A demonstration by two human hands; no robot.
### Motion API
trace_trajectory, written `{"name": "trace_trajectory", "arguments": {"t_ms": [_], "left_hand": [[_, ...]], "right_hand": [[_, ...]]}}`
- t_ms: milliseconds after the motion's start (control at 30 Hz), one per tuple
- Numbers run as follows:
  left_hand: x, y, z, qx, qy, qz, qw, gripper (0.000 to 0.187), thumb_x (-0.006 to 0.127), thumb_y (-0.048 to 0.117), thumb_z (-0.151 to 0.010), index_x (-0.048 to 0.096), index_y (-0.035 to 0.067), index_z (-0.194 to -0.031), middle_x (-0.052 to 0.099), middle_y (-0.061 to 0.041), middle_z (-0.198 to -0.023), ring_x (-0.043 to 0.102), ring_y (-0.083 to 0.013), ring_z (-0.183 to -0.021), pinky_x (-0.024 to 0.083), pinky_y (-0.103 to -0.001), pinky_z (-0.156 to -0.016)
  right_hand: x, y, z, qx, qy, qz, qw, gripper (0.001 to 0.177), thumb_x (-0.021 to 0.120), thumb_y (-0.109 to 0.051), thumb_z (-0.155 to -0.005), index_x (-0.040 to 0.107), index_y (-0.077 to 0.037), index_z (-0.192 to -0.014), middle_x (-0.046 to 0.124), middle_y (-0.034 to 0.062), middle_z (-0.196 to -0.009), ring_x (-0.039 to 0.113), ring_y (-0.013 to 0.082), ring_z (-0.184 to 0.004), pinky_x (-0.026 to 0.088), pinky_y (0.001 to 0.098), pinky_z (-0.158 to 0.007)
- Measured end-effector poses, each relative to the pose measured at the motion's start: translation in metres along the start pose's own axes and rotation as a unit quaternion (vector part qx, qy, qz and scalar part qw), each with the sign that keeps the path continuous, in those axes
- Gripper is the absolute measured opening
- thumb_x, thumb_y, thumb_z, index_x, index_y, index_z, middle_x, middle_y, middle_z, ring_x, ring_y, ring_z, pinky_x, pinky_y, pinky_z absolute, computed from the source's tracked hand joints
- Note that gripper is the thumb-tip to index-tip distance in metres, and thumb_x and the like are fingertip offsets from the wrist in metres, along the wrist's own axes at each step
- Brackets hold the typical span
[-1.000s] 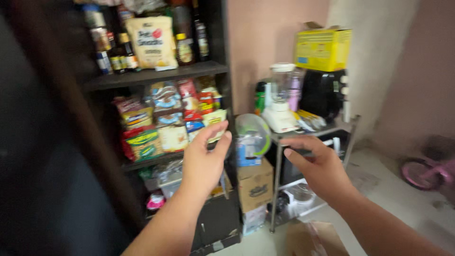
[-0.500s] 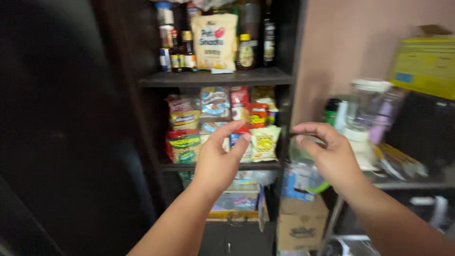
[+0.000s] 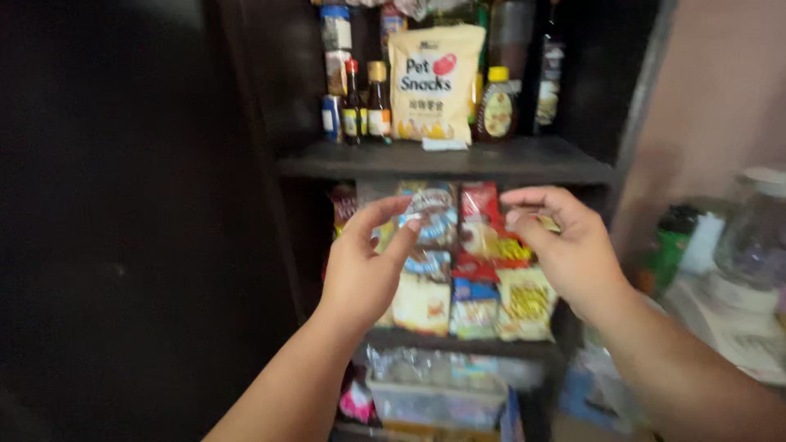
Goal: The person takes various food items including bread, snacks, sauces, and jars from a storage shelf and places them onto a glass dining table.
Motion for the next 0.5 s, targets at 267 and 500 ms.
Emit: {"name": "trace_trajectory", "arguments": {"t_ms": [267, 500], "left_hand": [[-0.005, -0.048, -0.093, -0.019, -0.018, 0.132, 0.991, 0.038, 0.072, 0.021, -0.089, 0.07, 0.009, -0.124, 0.075, -0.006, -0.12, 0.07, -0.016, -0.103, 0.055, -0.029, -0.087], [-0.002, -0.06, -0.134, 0.043, -0.011, 0.131, 0.99, 0.035, 0.073, 0.02, -0.091, 0.07, 0.007, -0.124, 0.073, -0.005, -0.117, 0.068, -0.0127, -0.11, 0.056, -0.028, -0.089]], "right_hand": [[0.04, -0.006, -0.125, -0.041, 0.039, -0.03, 0.998, 0.039, 0.068, -0.013, -0.094, 0.058, -0.006, -0.131, 0.067, 0.004, -0.11, 0.065, 0.0131, -0.097, 0.056, 0.0319, -0.081], [0.036, 0.032, -0.282, -0.02, 0.086, 0.046, 0.995, 0.073, 0.078, -0.016, -0.089, 0.037, -0.005, -0.148, 0.065, 0.0065, -0.114, 0.067, 0.0176, -0.098, 0.059, 0.0317, -0.067]]}}
Point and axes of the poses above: each hand's wrist, its own z-axis away from the middle knuckle, its own x-axis out of the palm, y = z × x, the point moved 7 cm from there along -z, towards the middle knuckle
